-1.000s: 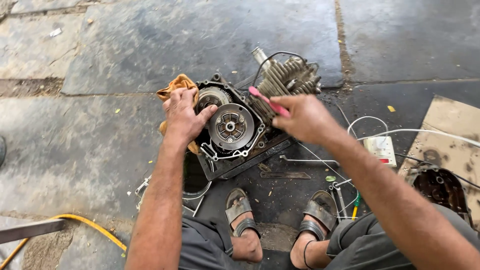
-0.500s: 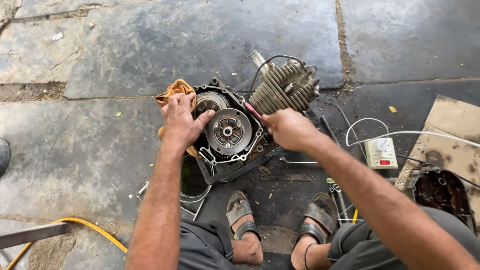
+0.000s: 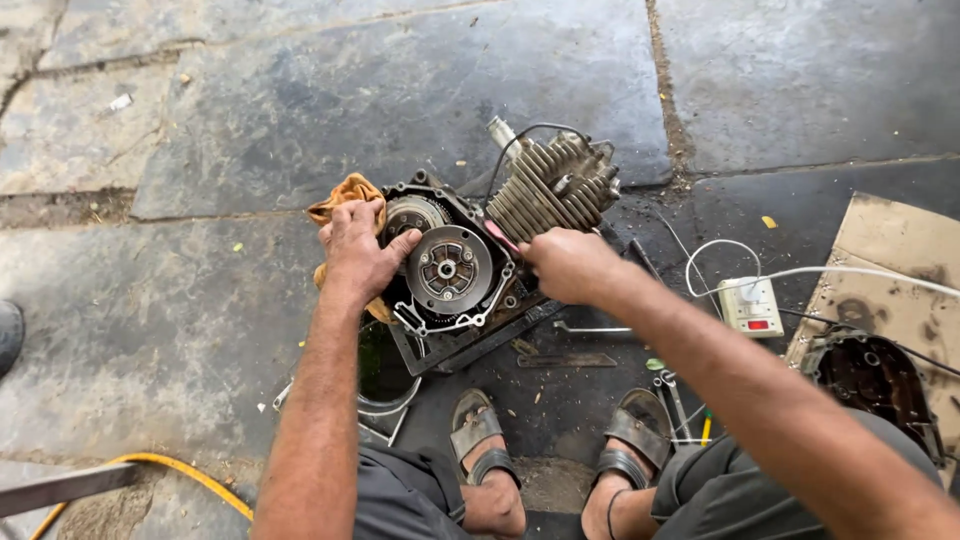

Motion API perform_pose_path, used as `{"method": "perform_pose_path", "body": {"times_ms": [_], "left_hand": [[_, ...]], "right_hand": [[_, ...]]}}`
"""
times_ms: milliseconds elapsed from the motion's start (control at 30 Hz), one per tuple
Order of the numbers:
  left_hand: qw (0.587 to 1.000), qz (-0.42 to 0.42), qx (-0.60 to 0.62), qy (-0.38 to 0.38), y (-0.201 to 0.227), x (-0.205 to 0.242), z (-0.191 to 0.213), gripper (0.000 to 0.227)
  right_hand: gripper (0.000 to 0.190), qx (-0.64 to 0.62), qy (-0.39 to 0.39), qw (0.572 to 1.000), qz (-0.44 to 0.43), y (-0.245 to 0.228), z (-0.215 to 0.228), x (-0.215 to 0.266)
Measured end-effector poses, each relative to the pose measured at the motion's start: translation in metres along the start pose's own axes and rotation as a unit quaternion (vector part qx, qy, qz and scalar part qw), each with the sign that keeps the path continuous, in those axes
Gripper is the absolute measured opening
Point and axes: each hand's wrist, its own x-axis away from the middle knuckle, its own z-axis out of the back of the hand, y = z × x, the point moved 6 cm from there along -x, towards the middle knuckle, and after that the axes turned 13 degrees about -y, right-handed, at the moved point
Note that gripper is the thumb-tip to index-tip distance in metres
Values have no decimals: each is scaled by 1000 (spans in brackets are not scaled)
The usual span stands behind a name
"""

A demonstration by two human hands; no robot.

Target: The person sits on the floor holding a motorcycle engine crankcase steady with a cloth in one hand while scraping and brushing gasket residue and dirt from its mating surface and cooling fins, first with a small pink brush and then with a flat scraper, and finally rotates the engine to work on another side.

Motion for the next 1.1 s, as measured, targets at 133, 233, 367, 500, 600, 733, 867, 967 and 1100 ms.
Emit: {"method": "perform_pose_path", "body": {"times_ms": [133, 233, 367, 500, 600, 733, 867, 967, 1100], "left_hand": [[1000, -15, -24, 14, -4, -4, 1, 85], [1000, 3, -7, -3, -5, -5, -3, 86], [999, -36, -29, 17, -10, -2, -8, 85], [1000, 3, -10, 4, 0, -1, 0, 85], [1000, -11, 9, 1, -3, 2, 0, 83], [996, -73, -35, 35, -5, -5, -5, 84], [1000, -15, 3, 11, -5, 2, -3, 84], [1000, -13, 6, 3, -1, 0, -2, 83], [999, -35, -2, 22, 0, 1, -1, 81]], "right_hand": [[39, 90, -9, 996, 25, -8, 13, 15], [45, 73, 73, 994, 26, -8, 12, 0], [39, 129, 36, 989, 67, -13, 13, 17], [35, 75, 53, 995, 41, -16, 16, 0], [29, 98, 27, 992, 71, 4, -1, 8], [32, 131, -37, 991, 11, 24, 20, 61], [38, -34, 104, 992, 55, 17, 13, 65], [45, -5, 114, 993, 25, 24, -21, 50], [34, -32, 47, 998, -38, 24, 10, 85]]}}
